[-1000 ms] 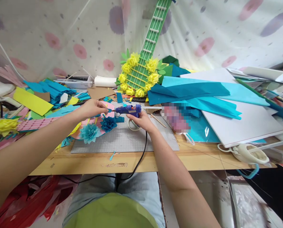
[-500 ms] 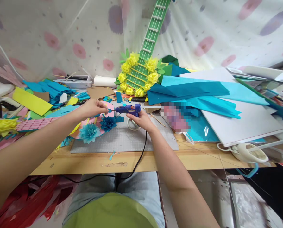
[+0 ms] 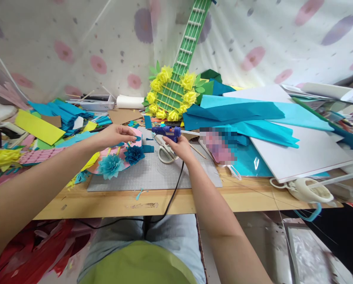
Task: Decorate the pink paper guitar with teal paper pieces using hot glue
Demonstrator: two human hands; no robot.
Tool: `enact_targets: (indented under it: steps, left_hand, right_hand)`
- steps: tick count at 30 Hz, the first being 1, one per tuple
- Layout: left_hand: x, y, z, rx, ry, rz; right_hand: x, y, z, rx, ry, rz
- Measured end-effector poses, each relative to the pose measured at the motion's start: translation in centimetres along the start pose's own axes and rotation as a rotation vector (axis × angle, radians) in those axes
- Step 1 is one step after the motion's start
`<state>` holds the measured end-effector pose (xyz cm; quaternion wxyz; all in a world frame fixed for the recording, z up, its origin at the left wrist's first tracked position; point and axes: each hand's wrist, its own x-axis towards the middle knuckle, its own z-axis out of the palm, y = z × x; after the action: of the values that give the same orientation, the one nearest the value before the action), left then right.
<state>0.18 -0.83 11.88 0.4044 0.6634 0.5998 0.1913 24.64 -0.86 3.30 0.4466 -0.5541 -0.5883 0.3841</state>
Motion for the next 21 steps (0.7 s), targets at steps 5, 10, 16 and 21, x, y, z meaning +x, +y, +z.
enact_targets:
  steps: [5, 10, 16, 21]
  left_hand:
    - [0.0, -0.2, -0.5, -0.097, 0.019, 0.020]
    - [0.1, -0.6, -0.6, -0.117, 0.125, 0.033]
    - [0.2, -1.7, -1.1, -0.029, 0.109, 0.097]
    - [-0.5, -1.2, -2.0, 0.164, 0.114, 0.207]
  right_hand:
    - [1.6, 2.4, -1.0, -0.218, 0.225, 0.056]
    - [2.3, 3.5, -1.0, -0.475, 0.179, 0.101]
    - [1.2, 1.5, -2.0, -0.730, 0.165, 0.010]
    - [-1.3, -2.4, -3.2, -0.814, -0.032, 0.100]
